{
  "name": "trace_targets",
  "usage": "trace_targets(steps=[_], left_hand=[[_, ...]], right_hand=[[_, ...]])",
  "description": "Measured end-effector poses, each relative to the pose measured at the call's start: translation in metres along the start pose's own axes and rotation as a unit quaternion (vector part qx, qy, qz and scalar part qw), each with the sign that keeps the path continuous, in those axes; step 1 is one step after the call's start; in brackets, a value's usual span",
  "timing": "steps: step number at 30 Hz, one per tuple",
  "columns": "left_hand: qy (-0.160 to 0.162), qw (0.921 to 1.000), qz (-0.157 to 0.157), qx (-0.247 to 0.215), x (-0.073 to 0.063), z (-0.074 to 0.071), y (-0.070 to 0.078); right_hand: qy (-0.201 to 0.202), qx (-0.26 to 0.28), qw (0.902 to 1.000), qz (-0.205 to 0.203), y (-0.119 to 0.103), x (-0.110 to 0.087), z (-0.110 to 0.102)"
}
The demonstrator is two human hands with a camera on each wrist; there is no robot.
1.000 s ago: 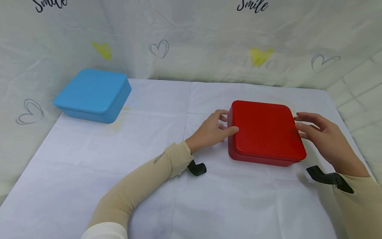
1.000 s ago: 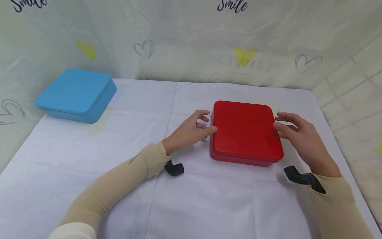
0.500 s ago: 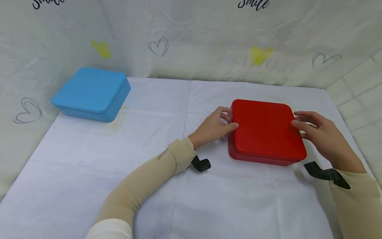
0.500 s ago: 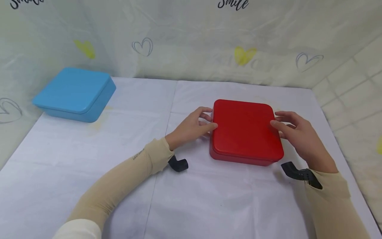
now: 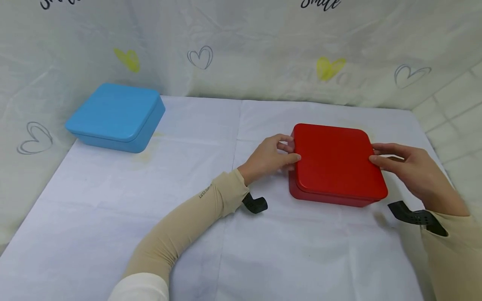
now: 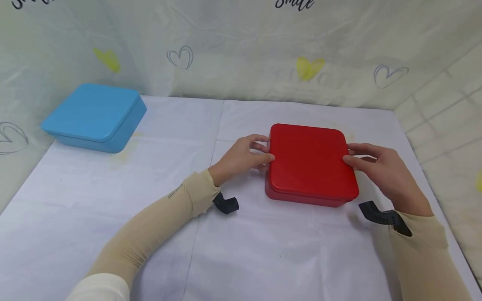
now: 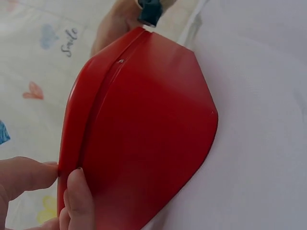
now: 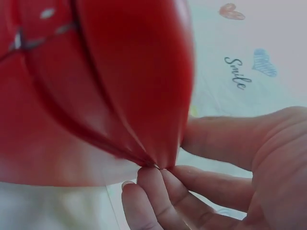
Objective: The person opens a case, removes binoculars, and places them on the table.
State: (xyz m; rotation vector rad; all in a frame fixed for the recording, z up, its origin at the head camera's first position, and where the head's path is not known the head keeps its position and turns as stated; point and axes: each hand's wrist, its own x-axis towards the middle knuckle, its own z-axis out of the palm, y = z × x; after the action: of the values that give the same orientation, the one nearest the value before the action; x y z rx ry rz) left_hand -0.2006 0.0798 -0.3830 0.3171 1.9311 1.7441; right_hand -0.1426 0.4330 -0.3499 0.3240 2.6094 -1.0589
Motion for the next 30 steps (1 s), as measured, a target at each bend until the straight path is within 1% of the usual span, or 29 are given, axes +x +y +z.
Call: trace_targets(steps=[4,9,14,19,23,30], left_hand=[[-0.001,0.9999,-0.004,-0.009,0.0004,-0.0001,0.0005],[-0.003,0.9998,-0.016,-0.014,0.0007,0.0,0.0011],[-0.012,0.9995,-0.025,-0.015,-0.0002,0.0,0.0022],[-0.02,0.9992,-0.028,-0.023,-0.001,-0.0007,0.0028],[-0.028,0.9988,-0.03,-0.027,-0.0014,-0.0023,0.0032],[-0.041,0.9979,-0.032,-0.037,0.0005,-0.0049,0.002]], right_hand=[[-0.003,0.004,0.9999,0.013,-0.0003,0.0,-0.0017],[-0.002,-0.007,0.9998,0.017,-0.0004,-0.0003,-0.002],[-0.01,-0.016,0.9997,0.016,0.0002,-0.0011,-0.0038],[-0.021,-0.02,0.9994,0.02,0.0002,-0.001,-0.006],[-0.033,-0.013,0.9991,0.025,-0.0002,-0.0014,-0.0076],[-0.045,-0.014,0.9984,0.031,-0.0002,-0.0014,-0.0088]])
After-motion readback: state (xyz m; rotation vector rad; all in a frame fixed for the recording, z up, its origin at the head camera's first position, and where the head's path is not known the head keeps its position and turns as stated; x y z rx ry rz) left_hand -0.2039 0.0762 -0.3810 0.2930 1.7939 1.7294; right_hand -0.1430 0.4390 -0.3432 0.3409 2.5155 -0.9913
